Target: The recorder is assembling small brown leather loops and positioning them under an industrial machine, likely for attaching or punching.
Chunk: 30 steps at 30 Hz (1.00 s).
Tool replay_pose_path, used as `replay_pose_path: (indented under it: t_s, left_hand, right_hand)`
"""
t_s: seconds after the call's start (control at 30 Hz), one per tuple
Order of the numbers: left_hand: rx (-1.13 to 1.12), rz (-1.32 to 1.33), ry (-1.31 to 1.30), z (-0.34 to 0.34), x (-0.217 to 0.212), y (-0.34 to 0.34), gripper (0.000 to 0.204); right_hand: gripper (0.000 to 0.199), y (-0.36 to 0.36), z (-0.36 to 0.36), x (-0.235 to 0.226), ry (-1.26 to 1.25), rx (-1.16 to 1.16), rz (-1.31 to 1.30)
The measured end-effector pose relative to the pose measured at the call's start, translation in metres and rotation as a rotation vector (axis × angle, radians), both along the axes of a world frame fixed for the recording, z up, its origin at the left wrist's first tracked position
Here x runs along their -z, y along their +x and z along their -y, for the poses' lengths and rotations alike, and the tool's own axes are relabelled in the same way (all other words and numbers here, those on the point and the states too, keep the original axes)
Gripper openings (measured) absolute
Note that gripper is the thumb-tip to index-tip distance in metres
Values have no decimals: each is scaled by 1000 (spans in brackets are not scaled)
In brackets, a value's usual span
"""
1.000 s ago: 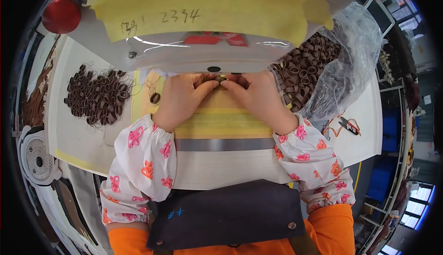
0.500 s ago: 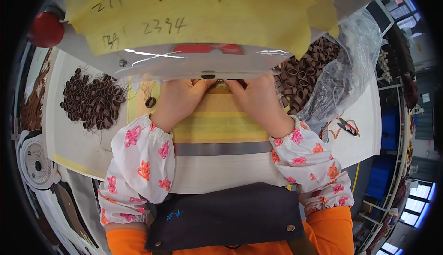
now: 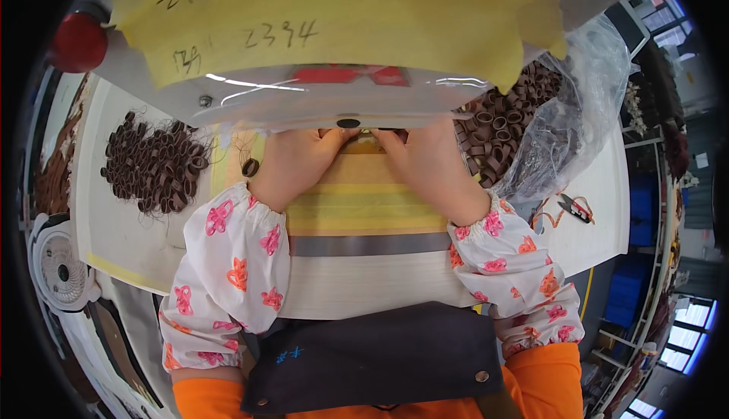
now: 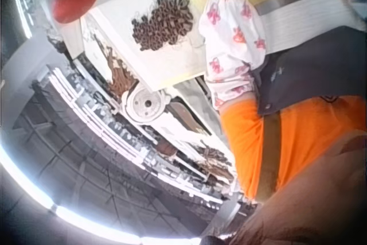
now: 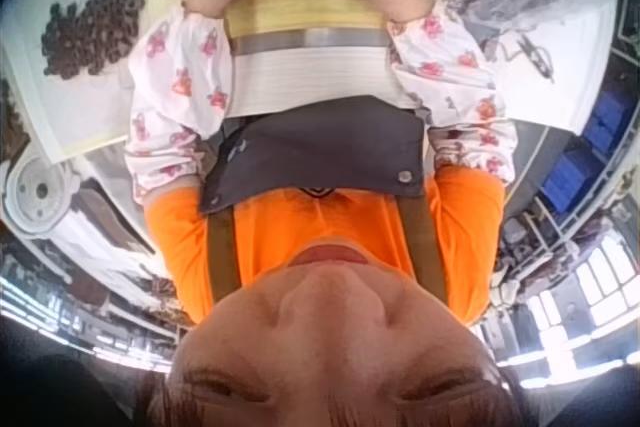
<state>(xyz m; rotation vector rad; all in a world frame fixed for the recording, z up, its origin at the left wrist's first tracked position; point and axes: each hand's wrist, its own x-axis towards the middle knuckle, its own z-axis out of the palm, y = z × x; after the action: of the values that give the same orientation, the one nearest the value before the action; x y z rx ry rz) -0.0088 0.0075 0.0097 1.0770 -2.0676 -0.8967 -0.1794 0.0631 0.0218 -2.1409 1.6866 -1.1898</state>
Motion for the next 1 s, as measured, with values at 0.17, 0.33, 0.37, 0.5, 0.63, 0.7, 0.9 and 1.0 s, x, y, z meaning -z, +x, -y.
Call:
replay_pose_path:
  t_s: [0.17, 0.33, 0.37, 0.5, 0.63, 0.7, 0.9, 1.0]
  left_hand:
    - [-3, 68, 92, -1, -3, 0, 20]
    - [6, 81, 29, 1, -6, 4, 24]
    - [4, 95, 31, 1, -7, 5, 25]
    - [-41, 70, 107, -3, -8, 2, 35]
    - [-72, 81, 134, -4, -11, 2, 37]
    - [-77, 102, 156, -5, -12, 1, 38]
    - [-21, 23, 60, -5, -8, -2, 34]
    - [-11, -1, 23, -2, -3, -2, 30]
  right_hand:
    - [13, 0, 0, -2, 97, 38, 6]
    - [12, 2, 4, -2, 64, 17, 21]
    - [11, 2, 5, 0, 61, 31, 13]
    - [10, 2, 3, -6, 192, 42, 49]
    - [10, 0, 4, -3, 132, 13, 82]
    - [10, 2, 5, 1, 108, 17, 107]
    - [10, 1, 0, 0, 173, 50, 92]
    - [12, 2, -1, 2, 125, 81, 17]
